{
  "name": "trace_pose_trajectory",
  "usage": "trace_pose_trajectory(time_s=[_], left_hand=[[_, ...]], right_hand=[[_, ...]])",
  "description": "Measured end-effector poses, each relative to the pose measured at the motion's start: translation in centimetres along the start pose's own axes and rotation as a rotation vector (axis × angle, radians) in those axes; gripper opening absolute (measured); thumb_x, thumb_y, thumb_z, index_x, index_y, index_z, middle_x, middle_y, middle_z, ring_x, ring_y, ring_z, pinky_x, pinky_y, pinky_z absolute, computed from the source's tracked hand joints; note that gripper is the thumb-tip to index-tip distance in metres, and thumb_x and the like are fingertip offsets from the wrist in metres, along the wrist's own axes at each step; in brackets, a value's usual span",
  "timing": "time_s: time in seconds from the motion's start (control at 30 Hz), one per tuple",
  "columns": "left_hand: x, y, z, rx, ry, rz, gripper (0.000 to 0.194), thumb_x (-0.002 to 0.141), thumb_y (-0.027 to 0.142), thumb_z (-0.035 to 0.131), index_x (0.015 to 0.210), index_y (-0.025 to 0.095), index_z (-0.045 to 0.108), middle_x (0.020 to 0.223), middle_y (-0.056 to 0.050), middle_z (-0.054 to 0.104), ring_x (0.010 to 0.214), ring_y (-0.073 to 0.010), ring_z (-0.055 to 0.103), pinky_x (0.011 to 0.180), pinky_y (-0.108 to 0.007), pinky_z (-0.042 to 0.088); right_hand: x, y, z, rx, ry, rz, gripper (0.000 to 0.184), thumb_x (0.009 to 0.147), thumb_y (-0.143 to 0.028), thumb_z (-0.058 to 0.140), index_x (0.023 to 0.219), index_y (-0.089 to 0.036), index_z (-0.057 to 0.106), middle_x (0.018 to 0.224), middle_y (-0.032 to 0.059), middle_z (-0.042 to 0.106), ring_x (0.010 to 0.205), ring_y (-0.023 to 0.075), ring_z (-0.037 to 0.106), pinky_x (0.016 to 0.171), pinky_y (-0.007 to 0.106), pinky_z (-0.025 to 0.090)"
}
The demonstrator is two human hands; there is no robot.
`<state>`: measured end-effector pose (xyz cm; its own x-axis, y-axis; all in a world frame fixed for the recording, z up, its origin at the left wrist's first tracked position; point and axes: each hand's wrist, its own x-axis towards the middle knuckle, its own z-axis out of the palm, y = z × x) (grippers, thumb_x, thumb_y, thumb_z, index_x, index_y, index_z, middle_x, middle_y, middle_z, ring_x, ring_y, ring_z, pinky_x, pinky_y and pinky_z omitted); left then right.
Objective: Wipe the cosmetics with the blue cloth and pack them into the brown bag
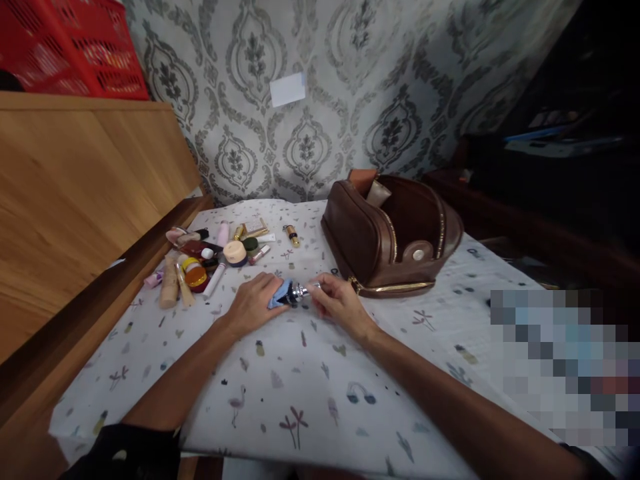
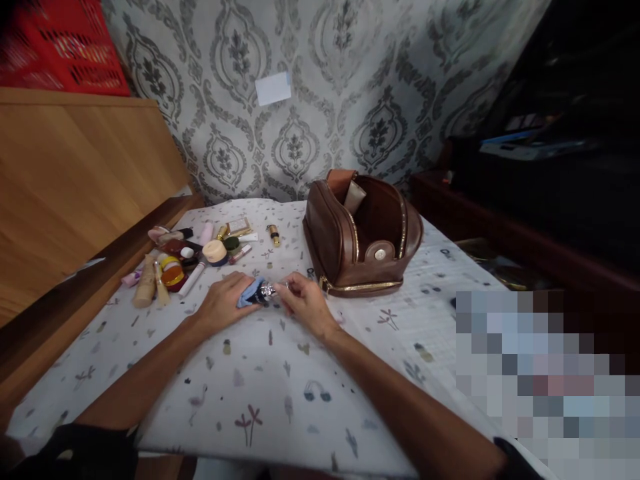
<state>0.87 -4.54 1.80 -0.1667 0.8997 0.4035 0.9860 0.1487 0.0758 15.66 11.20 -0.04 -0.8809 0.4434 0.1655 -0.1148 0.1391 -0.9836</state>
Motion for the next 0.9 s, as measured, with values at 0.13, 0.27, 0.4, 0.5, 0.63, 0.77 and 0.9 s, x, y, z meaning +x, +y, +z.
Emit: trace_pose_trajectory(time_s=[0.13,0.27,0.4,0.5,0.63,0.77,0.9], left_hand=[[0.0,0.8,0.1,-0.102,0.109,-0.036,0.032,0.086,0.048,0.065,0.097,0.019,0.058,0.089,-0.005,0.064,0.084,-0.0218,0.061,0.07,-0.031,0.046],[0.0,1.8,0.1,-0.172,0.176,-0.037,0.035,0.087,0.053,0.061,0.097,0.02,0.06,0.088,-0.006,0.064,0.084,-0.022,0.06,0.073,-0.031,0.045],[0.2,1.7,-0.5,-0.362,0.05,-0.151,0.038,0.079,0.052,0.07,0.096,0.019,0.062,0.088,-0.005,0.064,0.082,-0.0218,0.059,0.071,-0.03,0.043],[0.5,1.0,-1.4,-0.676,-0.16,-0.294,0.037,0.074,0.05,0.074,0.087,0.018,0.062,0.075,0.001,0.06,0.07,-0.0172,0.054,0.063,-0.026,0.039],[0.6,1.2,-1.8,-1.051,-0.239,-0.382,0.037,0.075,0.048,0.074,0.091,0.016,0.062,0.075,0.001,0.058,0.067,-0.0138,0.051,0.062,-0.024,0.038],[0.5,2.8,-0.9,-1.135,-0.123,-0.423,0.04,0.076,0.051,0.072,0.091,0.015,0.061,0.073,0.001,0.057,0.065,-0.0121,0.049,0.061,-0.024,0.037],[0.3,3.6,-0.5,-0.99,-0.108,-0.348,0.044,0.087,0.057,0.055,0.072,0.017,0.053,0.063,0.003,0.047,0.061,-0.0113,0.043,0.058,-0.024,0.033]], right_hand=[[-0.1,-0.7,0.5,0.119,-0.006,0.007,0.045,0.075,-0.059,0.071,0.089,-0.019,0.056,0.069,-0.0015,0.059,0.054,0.0112,0.051,0.045,0.023,0.036],[-0.4,-1.4,0.9,0.128,-0.083,0.009,0.044,0.07,-0.058,0.075,0.079,-0.018,0.06,0.069,-0.0011,0.057,0.056,0.0109,0.047,0.048,0.024,0.038],[-0.5,-1.5,0.8,0.196,-0.054,0.026,0.038,0.069,-0.051,0.078,0.077,-0.017,0.065,0.071,0.0002,0.061,0.059,0.0113,0.048,0.054,0.026,0.039],[-0.4,-1.6,0.5,0.322,0.018,0.027,0.035,0.068,-0.045,0.081,0.089,-0.019,0.07,0.089,0.0034,0.068,0.068,0.012,0.052,0.059,0.026,0.041],[-0.1,-1.8,0.2,0.488,0.052,0.061,0.037,0.068,-0.041,0.083,0.098,-0.023,0.073,0.097,0.0027,0.067,0.075,0.0122,0.054,0.063,0.024,0.043],[-0.3,-1.8,0.8,0.567,0.008,0.132,0.039,0.063,-0.04,0.087,0.095,-0.022,0.073,0.096,0.0029,0.07,0.083,0.0152,0.06,0.074,0.028,0.048],[-0.6,-1.6,1.4,0.563,-0.071,0.177,0.04,0.065,-0.044,0.086,0.092,-0.019,0.071,0.092,0.0045,0.071,0.085,0.0182,0.063,0.085,0.035,0.049]])
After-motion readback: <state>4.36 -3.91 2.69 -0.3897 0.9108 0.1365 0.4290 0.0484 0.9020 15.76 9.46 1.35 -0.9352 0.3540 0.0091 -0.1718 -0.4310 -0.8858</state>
